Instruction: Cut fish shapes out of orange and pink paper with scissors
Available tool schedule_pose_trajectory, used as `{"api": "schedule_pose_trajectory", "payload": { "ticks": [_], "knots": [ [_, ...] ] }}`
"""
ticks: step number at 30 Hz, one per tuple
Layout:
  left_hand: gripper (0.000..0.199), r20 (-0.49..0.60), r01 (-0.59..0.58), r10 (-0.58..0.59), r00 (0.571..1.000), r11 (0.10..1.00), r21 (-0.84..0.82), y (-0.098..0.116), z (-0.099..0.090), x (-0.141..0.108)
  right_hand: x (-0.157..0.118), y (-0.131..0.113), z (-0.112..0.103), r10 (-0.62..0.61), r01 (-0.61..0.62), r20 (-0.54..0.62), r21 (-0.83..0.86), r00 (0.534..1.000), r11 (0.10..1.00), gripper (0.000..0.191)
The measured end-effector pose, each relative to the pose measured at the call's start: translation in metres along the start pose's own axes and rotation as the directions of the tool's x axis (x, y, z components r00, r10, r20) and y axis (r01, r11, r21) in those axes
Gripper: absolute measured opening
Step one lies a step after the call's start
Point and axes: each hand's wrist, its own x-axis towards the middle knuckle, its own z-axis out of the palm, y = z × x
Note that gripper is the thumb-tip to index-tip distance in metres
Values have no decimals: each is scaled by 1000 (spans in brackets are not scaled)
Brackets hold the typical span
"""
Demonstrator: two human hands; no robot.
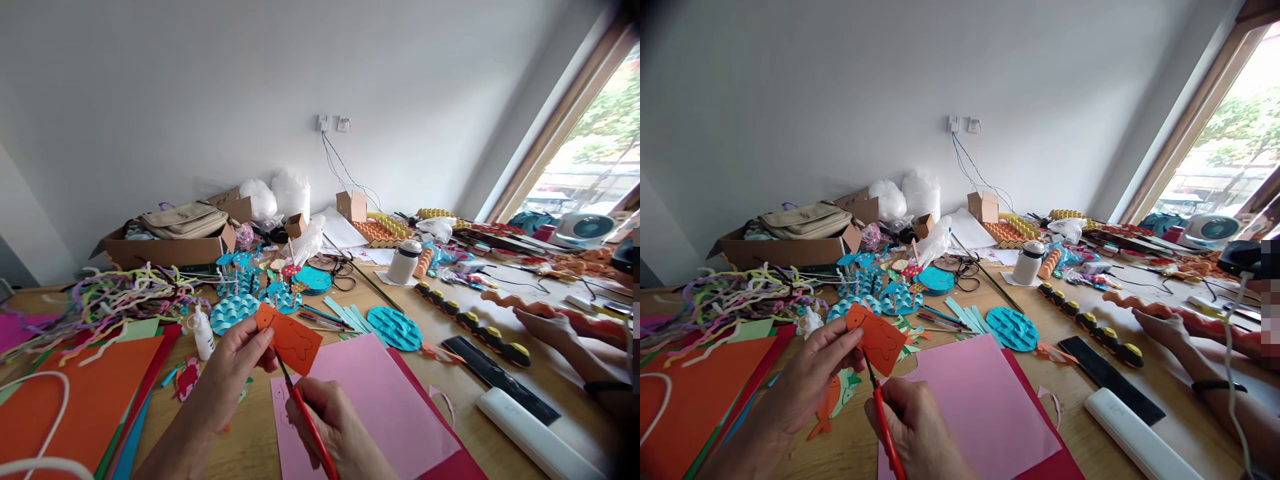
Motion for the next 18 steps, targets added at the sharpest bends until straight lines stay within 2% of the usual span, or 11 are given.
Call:
{"api": "schedule_pose_trajectory", "payload": {
  "ticks": [8, 18],
  "knots": [
    [16, 29, 7, -7, 1000, 1000, -15, 2, 1, 0, -2, -2, 1, 22, -23, 9, 40, 1000, 999, 20],
    [16, 46, 3, -2, 999, 1000, -9, 2, 1, -2, -6, -7, -1, 67, -69, 28, 80, 997, 994, 18]
  ]
}}
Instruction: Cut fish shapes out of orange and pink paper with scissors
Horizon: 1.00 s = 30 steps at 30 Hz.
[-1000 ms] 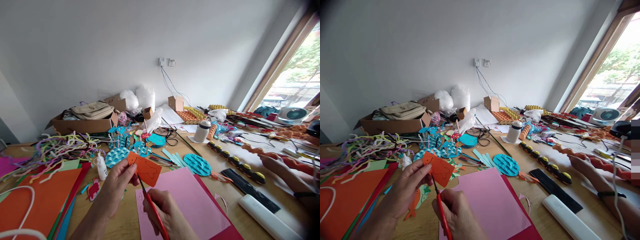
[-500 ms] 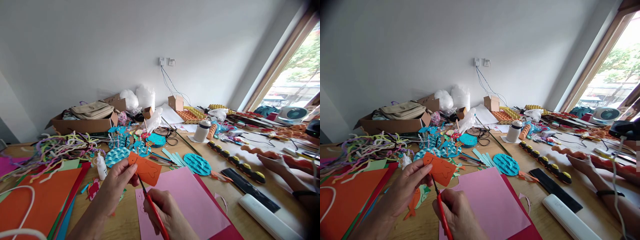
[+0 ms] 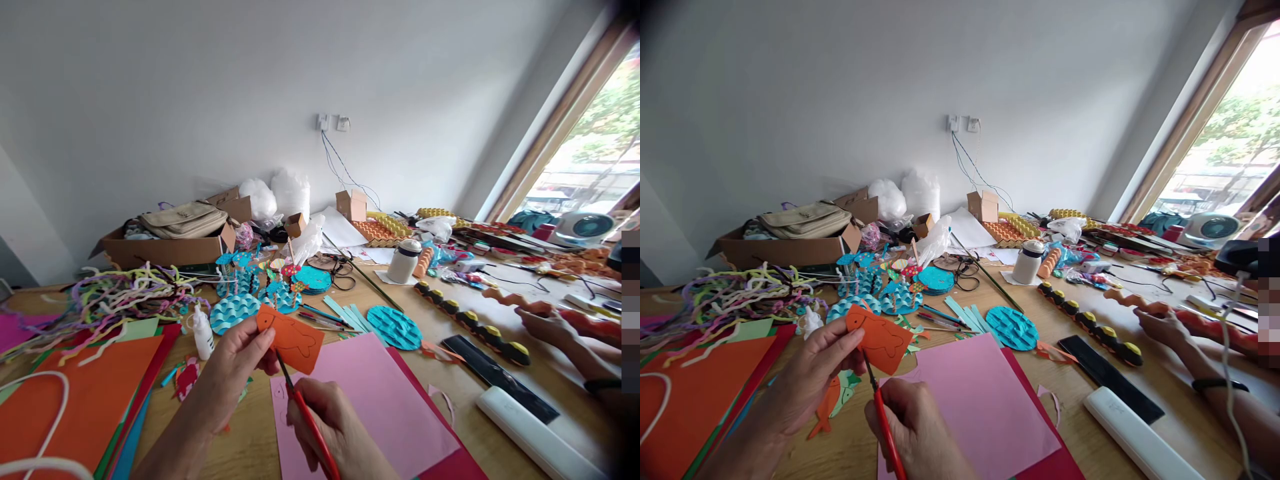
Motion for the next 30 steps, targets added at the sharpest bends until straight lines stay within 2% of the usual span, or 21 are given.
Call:
{"api": "schedule_pose_trajectory", "payload": {
  "ticks": [17, 24, 30],
  "knots": [
    [15, 23, -9, 8, 1000, 999, 35, 4, 0, 1, 1, 3, 0, 42, -42, -3, 40, 999, 998, 16],
    [15, -2, 11, -11, 1000, 1000, 18, 4, 0, -1, 1, -3, -1, 93, -95, 24, 66, 995, 993, 25],
    [17, 3, 20, -20, 1000, 996, 82, 13, 1, -1, 1, -2, 0, 103, -104, 31, 65, 994, 992, 29]
  ]
}}
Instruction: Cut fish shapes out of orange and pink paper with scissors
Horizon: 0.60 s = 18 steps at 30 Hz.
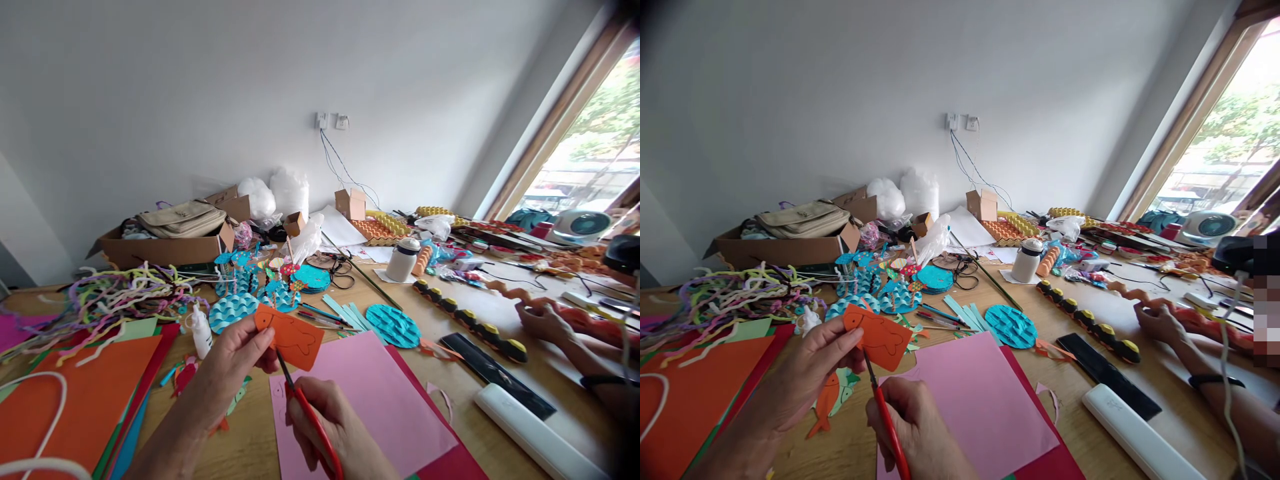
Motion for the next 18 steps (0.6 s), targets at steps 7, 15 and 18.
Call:
{"api": "schedule_pose_trajectory", "payload": {
  "ticks": [7, 15, 18],
  "knots": [
    [17, -13, 17, -17, 1000, 1000, -4, -2, -1, -1, 1, 2, 0, 30, -30, -6, 8, 1000, 1000, 28],
    [16, 7, 20, -20, 1000, 995, -102, -5, -2, 0, 1, 5, 0, -9, 9, -5, 22, 1000, 1000, 22],
    [17, -13, 27, -29, 999, 987, -156, -4, 0, 0, 1, 3, 0, -28, 28, -8, 15, 1000, 999, 22]
  ]
}}
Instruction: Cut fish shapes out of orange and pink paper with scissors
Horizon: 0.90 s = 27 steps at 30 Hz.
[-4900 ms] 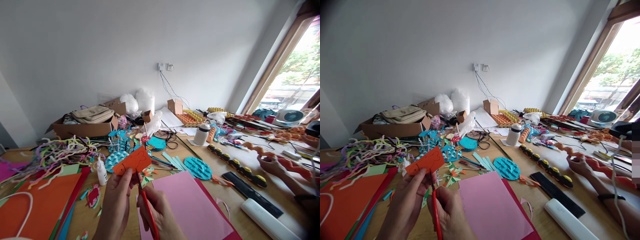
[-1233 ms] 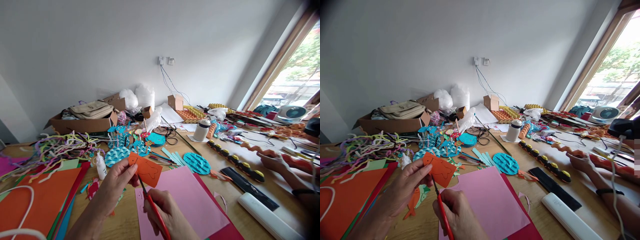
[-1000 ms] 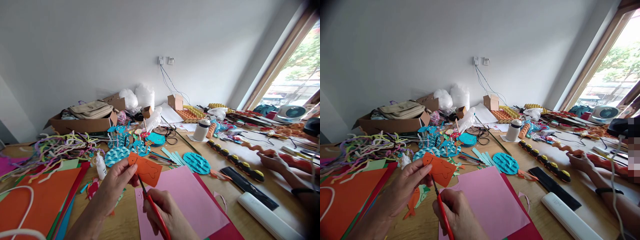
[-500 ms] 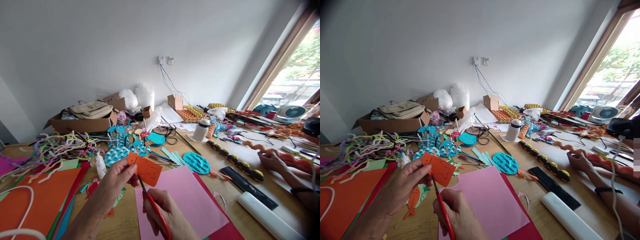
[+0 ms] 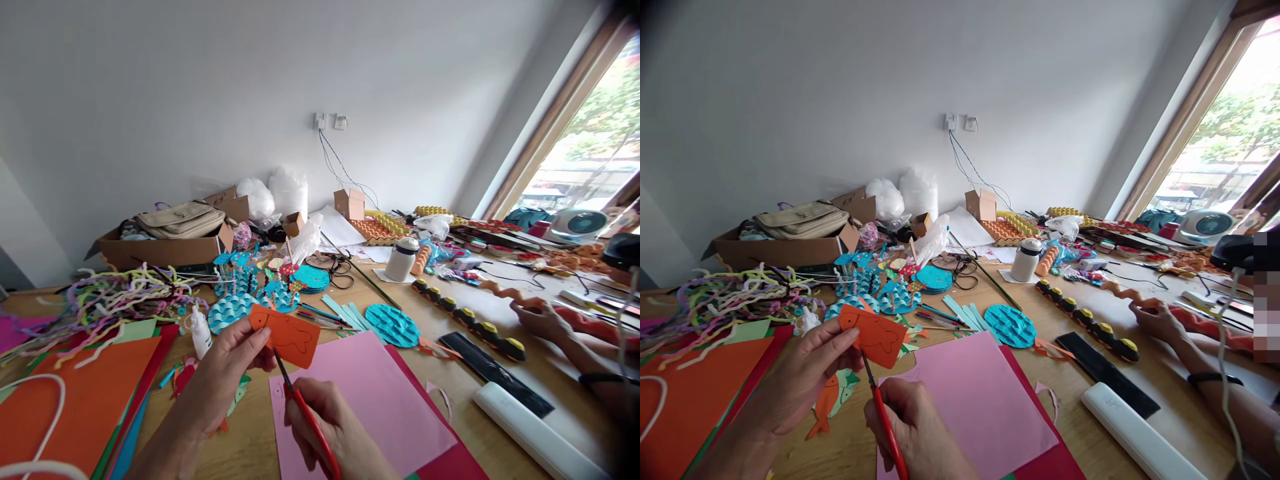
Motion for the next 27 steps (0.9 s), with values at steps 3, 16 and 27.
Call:
{"api": "schedule_pose_trajectory", "payload": {
  "ticks": [3, 16, 27],
  "knots": [
    [17, -2, 10, -10, 1000, 1000, -24, 0, 2, 0, -1, -3, 0, 22, -22, -4, -17, 1000, 1000, 21],
    [17, 1, 6, -6, 1000, 1000, -17, -3, 2, 0, -1, -5, 0, 42, -42, -9, 1, 999, 999, 22],
    [17, 6, 11, -11, 1000, 1000, -19, -6, -1, 0, -1, 0, -1, -40, 40, -1, -51, 999, 998, 24]
  ]
}}
